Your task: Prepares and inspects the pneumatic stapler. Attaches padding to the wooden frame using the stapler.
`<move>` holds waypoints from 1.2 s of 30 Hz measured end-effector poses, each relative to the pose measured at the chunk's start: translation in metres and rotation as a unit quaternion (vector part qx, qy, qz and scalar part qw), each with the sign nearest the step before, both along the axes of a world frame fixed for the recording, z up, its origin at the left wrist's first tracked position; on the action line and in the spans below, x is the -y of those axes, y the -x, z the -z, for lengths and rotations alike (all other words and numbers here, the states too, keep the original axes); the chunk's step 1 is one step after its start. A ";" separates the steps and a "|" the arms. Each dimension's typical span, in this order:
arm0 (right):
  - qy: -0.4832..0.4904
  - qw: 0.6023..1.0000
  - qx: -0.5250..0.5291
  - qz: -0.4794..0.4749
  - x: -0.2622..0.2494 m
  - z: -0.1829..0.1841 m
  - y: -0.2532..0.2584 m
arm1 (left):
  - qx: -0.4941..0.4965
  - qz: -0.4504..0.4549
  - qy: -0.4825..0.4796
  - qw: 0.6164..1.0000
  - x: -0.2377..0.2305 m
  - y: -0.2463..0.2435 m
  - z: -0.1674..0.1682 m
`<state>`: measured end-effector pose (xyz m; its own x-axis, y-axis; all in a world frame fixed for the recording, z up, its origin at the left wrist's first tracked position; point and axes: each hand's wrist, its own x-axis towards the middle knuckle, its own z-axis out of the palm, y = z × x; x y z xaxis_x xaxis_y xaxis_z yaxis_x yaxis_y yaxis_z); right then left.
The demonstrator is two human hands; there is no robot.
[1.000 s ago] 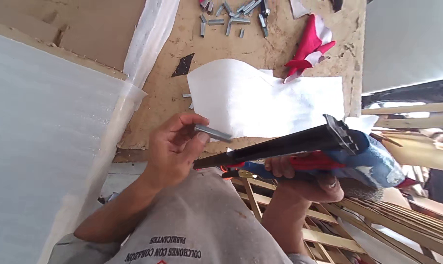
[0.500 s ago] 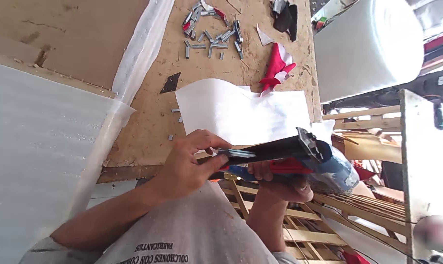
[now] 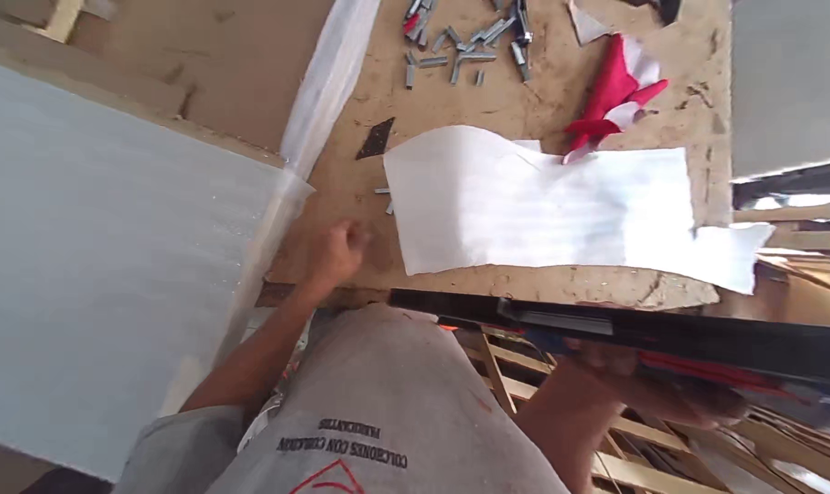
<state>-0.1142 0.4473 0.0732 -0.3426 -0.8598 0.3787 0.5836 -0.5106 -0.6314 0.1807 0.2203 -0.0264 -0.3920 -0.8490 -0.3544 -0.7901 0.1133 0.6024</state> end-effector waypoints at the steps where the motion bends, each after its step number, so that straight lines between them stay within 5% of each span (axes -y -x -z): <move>1: -0.004 1.000 0.006 -0.004 0.004 -0.002 0.000 | 0.035 0.016 -0.018 0.999 -0.006 0.005 0.013; 6: -0.012 1.000 0.011 -0.023 0.009 0.004 -0.001 | 0.095 0.038 0.077 0.992 -0.024 0.030 0.038; 9: -0.009 0.999 0.009 -0.048 0.008 0.009 -0.002 | 0.003 0.021 0.054 0.998 -0.024 0.021 0.028; 12: 0.000 0.998 0.006 -0.061 0.005 0.012 -0.006 | -0.218 0.005 0.094 0.971 -0.031 0.026 -0.026; 16: 0.013 0.997 -0.015 -0.080 0.007 0.015 -0.011 | -0.471 0.091 0.075 0.874 -0.056 0.061 -0.132; 20: 0.010 0.997 -0.011 -0.078 0.002 0.014 -0.016 | -0.574 0.139 0.033 0.806 -0.079 0.091 -0.161; 30: 0.044 0.998 -0.015 -0.029 -0.006 0.009 -0.029 | -0.614 0.164 -0.019 0.772 -0.095 0.118 -0.161; 33: 0.052 0.998 -0.017 0.008 -0.009 0.006 -0.033 | -0.554 0.197 0.146 0.796 -0.105 0.118 -0.158; 36: 0.034 0.998 -0.046 0.040 -0.016 0.015 -0.025 | -0.463 0.287 0.309 0.779 -0.121 0.108 -0.154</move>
